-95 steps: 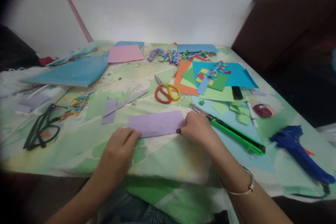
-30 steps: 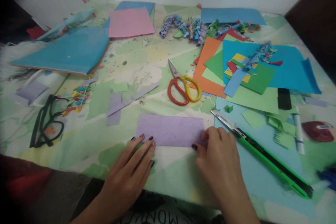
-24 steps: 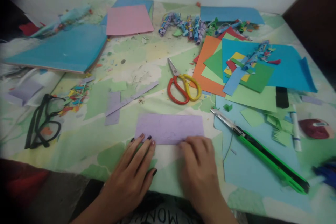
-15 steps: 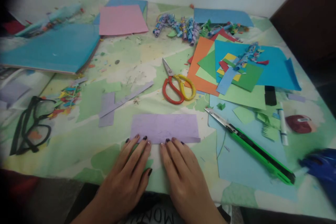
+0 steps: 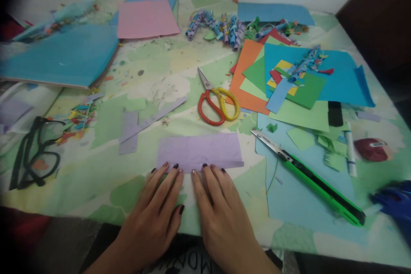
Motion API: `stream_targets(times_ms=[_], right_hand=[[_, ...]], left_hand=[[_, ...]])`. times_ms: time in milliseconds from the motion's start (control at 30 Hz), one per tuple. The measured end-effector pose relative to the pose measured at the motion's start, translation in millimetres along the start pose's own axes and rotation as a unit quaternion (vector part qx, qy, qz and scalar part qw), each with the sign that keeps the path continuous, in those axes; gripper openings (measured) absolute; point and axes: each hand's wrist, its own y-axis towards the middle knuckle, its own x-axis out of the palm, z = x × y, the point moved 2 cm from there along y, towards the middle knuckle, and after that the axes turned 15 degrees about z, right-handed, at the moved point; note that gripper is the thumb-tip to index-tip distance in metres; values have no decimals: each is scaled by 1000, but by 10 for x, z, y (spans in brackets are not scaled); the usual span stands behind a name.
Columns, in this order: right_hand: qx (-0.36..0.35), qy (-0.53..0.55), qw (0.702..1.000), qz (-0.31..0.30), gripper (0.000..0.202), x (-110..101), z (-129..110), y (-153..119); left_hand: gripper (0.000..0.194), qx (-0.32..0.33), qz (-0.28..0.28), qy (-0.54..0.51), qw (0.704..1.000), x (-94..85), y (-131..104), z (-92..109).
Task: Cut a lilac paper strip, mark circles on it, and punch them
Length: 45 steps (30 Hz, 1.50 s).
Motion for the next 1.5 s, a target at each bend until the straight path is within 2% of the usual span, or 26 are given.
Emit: stream_targets(times_ms=[100, 233, 333, 400, 467, 567, 733, 867, 967, 1067, 1200, 1300, 1400, 1500], right_hand=[[13, 9, 1000, -2, 58, -7, -10, -2], [46, 29, 998, 15, 48, -35, 61, 62], [67, 64, 994, 50, 30, -65, 203, 214], [71, 107, 990, 52, 21, -74, 305, 349], [75, 146, 986, 20, 16, -65, 384, 474], [70, 163, 984, -31, 15, -35, 432, 597], [50, 112, 990, -76, 21, 20, 371, 652], [1, 18, 998, -68, 26, 23, 265, 697], [-13, -6, 998, -68, 27, 17, 217, 742], [32, -12, 993, -112, 25, 20, 224, 796], [148, -22, 970, -191, 17, 14, 272, 895], [195, -54, 959, -201, 18, -7, 310, 972], [211, -82, 950, -217, 18, -14, 358, 1028], [219, -88, 943, -234, 15, 2, 414, 1080]], left_hand=[[45, -20, -5, -22, 1000, -23, 63, -58], [23, -80, -4, -88, 993, -28, 270, -271], [17, -123, -62, -103, 985, 25, 448, -441], [10, -126, -119, -111, 979, 64, 540, -503], [4, -119, -167, -120, 971, 86, 601, -525], [1, -115, -202, -118, 966, 86, 646, -516], [5, -120, -213, -93, 965, 73, 655, -468], [10, -127, -204, -73, 968, 77, 650, -447], [12, -125, -188, -61, 972, 83, 645, -438], [10, -139, -171, -64, 973, 92, 649, -431], [8, -183, -170, -33, 968, 102, 710, -419], [7, -202, -218, 12, 955, 109, 795, -404], [6, -196, -270, 47, 942, 109, 873, -394], [6, -211, -298, 81, 927, 89, 895, -428]])
